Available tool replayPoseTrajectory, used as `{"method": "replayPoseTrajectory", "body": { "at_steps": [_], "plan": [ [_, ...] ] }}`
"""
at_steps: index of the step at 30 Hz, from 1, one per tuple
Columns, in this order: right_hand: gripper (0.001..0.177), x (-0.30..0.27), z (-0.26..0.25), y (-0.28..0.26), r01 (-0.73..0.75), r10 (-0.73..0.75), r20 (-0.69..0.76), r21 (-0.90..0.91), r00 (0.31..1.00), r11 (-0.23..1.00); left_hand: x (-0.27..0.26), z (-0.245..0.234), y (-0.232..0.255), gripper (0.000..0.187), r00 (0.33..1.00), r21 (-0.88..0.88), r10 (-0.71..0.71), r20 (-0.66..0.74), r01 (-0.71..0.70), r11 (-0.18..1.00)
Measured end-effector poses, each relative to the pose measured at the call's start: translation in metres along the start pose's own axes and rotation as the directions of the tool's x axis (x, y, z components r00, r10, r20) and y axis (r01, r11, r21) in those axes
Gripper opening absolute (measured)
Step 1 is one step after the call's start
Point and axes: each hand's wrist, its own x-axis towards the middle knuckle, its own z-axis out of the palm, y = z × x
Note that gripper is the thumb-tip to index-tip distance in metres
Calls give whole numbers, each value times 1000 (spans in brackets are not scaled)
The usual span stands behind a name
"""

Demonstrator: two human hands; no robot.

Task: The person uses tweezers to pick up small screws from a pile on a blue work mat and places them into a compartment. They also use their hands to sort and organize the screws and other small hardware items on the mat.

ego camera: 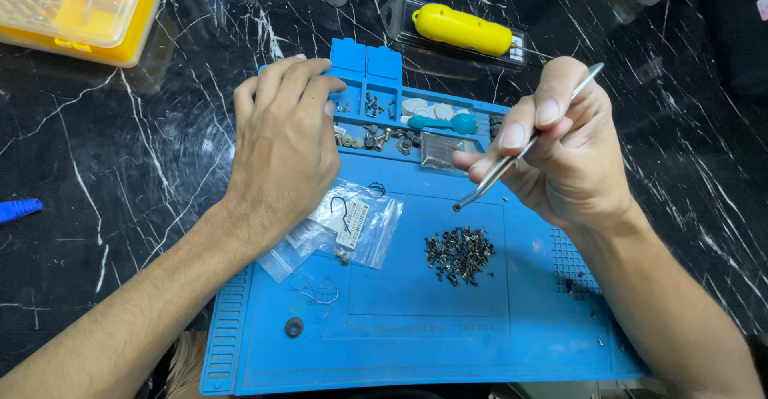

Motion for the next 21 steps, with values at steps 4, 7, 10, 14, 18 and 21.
{"method": "replayPoseTrajectory", "body": {
  "at_steps": [4, 7, 10, 14, 18, 21],
  "plan": [
    [26, -5, 3, 0, -5, 6, -46, 19, 999, 1000, 0, -1, 1, 27, 1000, 2, 0, 0, 0, 1000],
    [21, -9, 15, -3, -8, 7, -99, -3, 995, 1000, 0, 0, 1, 26, 1000, 3, -3, 0, 3, 1000],
    [21, -10, 31, -8, -77, 91, -285, 60, 954, 995, 0, 1, 0, 27, 1000, 8, -2, 1, 2, 1000],
    [28, -10, 38, -10, -116, 105, -402, -2, 910, 993, 0, 1, 0, 27, 1000, 12, 1, 1, -1, 1000],
    [21, -2, 33, -9, -127, 97, -393, -51, 914, 991, 0, 1, 0, 27, 1000, 9, -10, 7, 10, 1000],
    [25, 26, 38, 0, -223, 19, -518, -334, 855, 916, 0, 0, 0, 27, 1000, 1, 3, 1, -3, 1000]
  ]
}}
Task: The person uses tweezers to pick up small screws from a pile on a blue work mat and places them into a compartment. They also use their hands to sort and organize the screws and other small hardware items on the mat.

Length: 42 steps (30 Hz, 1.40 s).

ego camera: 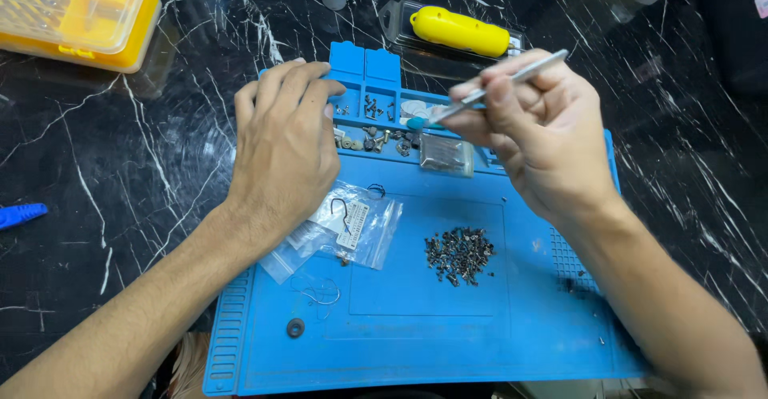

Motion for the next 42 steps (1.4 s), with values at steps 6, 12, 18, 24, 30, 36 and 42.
{"method": "replayPoseTrajectory", "body": {
  "at_steps": [6, 12, 18, 24, 30, 36, 42],
  "plan": [
    [14, 34, 17, 33, 336, -310, 133, -447, 941, 829, 1, -1, 0, 27, 1000, 19, 2, 0, -2, 1000],
    [10, 38, 15, 38, 535, -423, 328, -504, 845, 678, 1, -4, 1, 27, 1000, 11, 25, -1, -25, 1000],
    [14, 1, -5, 5, 484, -367, 316, -537, 875, 691, 1, -5, 0, 25, 999, 7, 43, -11, -43, 999],
    [9, -38, -25, -13, 459, -205, 453, -570, 868, 682, 0, -4, 0, 25, 999, 8, 38, -4, -38, 999],
    [9, -53, -33, 3, 455, -192, 489, -504, 851, 734, 1, -7, 1, 27, 999, -2, 41, 10, -41, 999],
    [10, -56, -36, 11, 418, -165, 489, -468, 856, 779, 1, -7, 0, 27, 999, 2, 44, 8, -44, 999],
    [14, -56, -35, 14, 454, -181, 530, -446, 829, 771, 1, -8, 1, 27, 999, 2, 45, 10, -45, 999]
  ]
}}
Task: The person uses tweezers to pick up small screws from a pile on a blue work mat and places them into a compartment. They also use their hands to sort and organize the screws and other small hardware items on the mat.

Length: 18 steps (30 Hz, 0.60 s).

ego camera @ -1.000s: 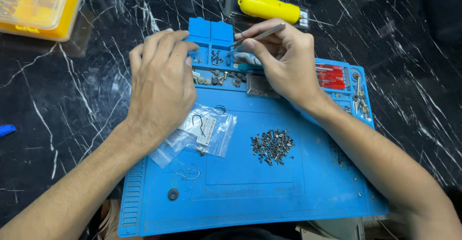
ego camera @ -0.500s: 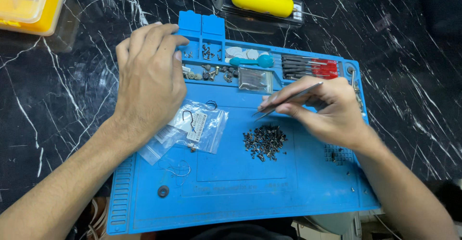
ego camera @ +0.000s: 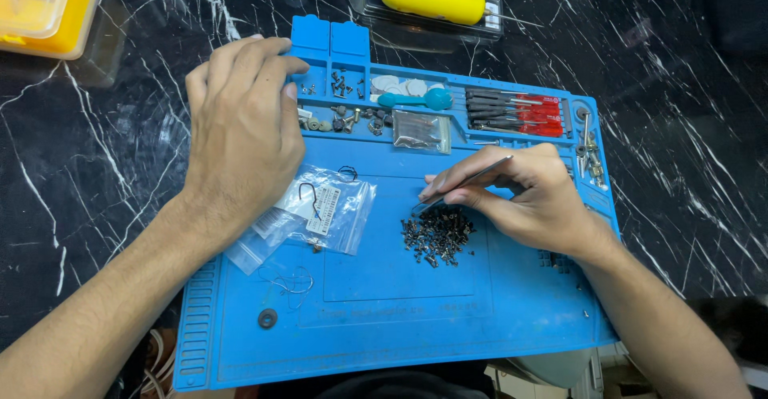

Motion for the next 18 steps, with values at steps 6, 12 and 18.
{"method": "replayPoseTrajectory", "body": {
  "at_steps": [6, 12, 18],
  "plan": [
    [10, 1, 1, 0, -8, 8, -6, 7, 1000, 1000, 0, 0, 0, 27, 1000, 3, 3, -7, -3, 1000],
    [8, 1, 2, 0, -9, 9, -14, 15, 1000, 1000, 0, 1, 0, 26, 1000, 1, 10, -16, -10, 1000],
    [7, 3, 1, 2, -9, 9, -30, 21, 1000, 1000, -1, 2, -1, 27, 1000, 10, 11, -18, -10, 1000]
  ]
}}
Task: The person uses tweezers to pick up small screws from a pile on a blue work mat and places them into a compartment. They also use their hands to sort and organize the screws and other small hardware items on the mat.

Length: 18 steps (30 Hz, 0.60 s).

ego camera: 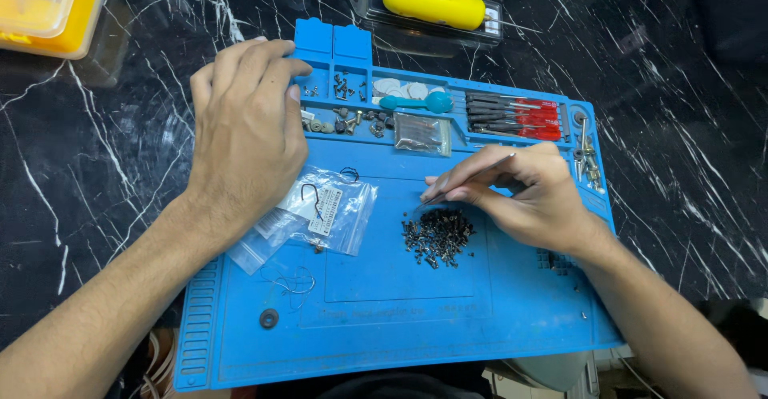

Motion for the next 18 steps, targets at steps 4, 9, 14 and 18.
{"method": "replayPoseTrajectory", "body": {
  "at_steps": [4, 9, 14, 18],
  "plan": [
    [5, 4, 0, -10, -51, 51, -41, -23, 998, 998, 0, 1, 0, 26, 1000, -6, -12, 3, 12, 1000],
    [10, 3, 2, -7, -12, 13, 16, -16, 1000, 1000, 0, 1, 0, 28, 1000, -9, -7, 2, 7, 1000],
    [10, 2, 4, -5, -3, 4, 20, -27, 1000, 1000, 0, 1, 0, 27, 1000, -1, -10, 5, 10, 1000],
    [10, 3, 5, -4, -2, 2, 25, -27, 1000, 1000, 0, 1, 0, 26, 1000, -8, -9, 2, 9, 1000]
  ]
}}
